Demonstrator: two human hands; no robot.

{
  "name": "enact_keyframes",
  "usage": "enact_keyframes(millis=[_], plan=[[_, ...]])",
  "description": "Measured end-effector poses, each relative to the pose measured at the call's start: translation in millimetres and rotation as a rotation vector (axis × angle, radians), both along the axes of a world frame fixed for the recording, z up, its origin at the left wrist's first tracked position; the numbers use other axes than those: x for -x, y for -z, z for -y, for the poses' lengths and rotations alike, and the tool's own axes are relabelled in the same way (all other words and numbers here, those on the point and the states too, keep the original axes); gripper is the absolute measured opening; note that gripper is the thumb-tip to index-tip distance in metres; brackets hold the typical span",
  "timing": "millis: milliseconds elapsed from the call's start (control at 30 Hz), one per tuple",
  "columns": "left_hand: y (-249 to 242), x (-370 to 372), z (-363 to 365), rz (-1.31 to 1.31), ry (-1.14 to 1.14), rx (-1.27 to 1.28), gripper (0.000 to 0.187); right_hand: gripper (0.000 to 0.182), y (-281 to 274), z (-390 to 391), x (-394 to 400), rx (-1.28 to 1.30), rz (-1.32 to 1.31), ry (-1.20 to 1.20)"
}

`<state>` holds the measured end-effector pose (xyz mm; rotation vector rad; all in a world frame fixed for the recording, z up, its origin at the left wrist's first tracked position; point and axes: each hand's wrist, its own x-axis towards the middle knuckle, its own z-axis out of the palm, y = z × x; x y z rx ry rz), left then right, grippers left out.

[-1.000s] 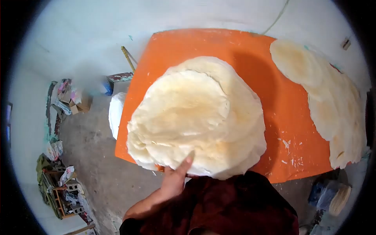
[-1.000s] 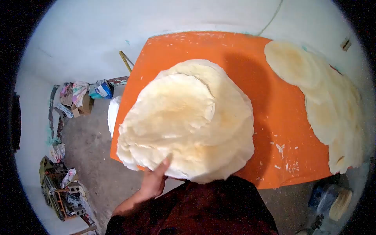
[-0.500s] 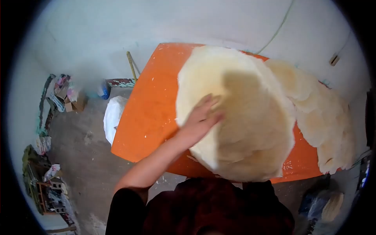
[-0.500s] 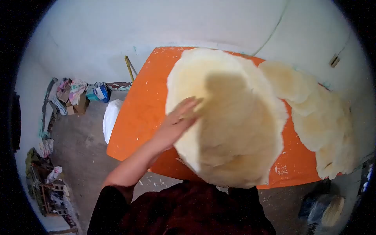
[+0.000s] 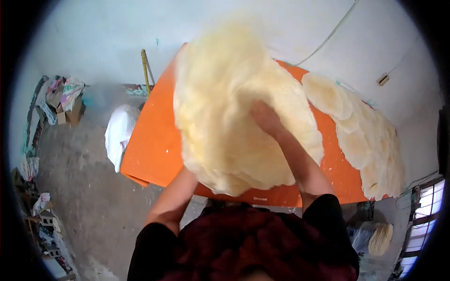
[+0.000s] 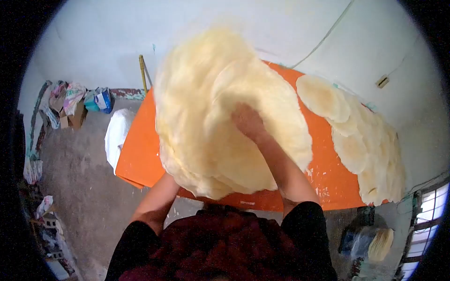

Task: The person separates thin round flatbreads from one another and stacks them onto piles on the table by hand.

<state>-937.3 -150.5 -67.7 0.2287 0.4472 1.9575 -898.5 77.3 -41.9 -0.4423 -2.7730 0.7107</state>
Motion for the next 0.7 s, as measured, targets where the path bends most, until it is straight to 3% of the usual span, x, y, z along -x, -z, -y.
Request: enact_keyframes(millis=[67, 133, 233, 333, 367, 467, 567, 700], plan=[[31, -10, 61, 0.19, -0.08, -0.028, 0.068, 0.055, 36, 15, -30, -0.103, 0.246, 0.164], [56, -22, 105, 0.28, -0.155, 0.031, 0.069, 0.06, 60, 17, -57, -0.142, 0.376, 0.18], [84, -43, 150, 0.321, -0.229, 0.404, 0.063, 0.069, 79, 25, -77, -0.202, 0.402, 0.195], [107, -48, 176, 0.105, -0.149, 0.323, 0.051, 0.077, 88, 40, -90, -0.21, 0.255, 0.029], [96, -50, 170, 0.08, -0.198, 0.417, 0.048, 0.079, 88, 53, -95, -0.201, 0.197, -0.058], [61, -45, 152, -0.063, -0.165, 0.369, 0.04, 0.083, 54, 105, -111, -0.345, 0.385, -0.19], [38, -39, 127, -0.019, -0.124, 0.385, 0.033, 0.069, 67, 104, -124, -0.342, 0.266, -0.193], [50, -30, 90, 0.03, -0.022, 0.433, 0.028, 0.05, 73, 103, -130, -0.346, 0.103, -0.184]])
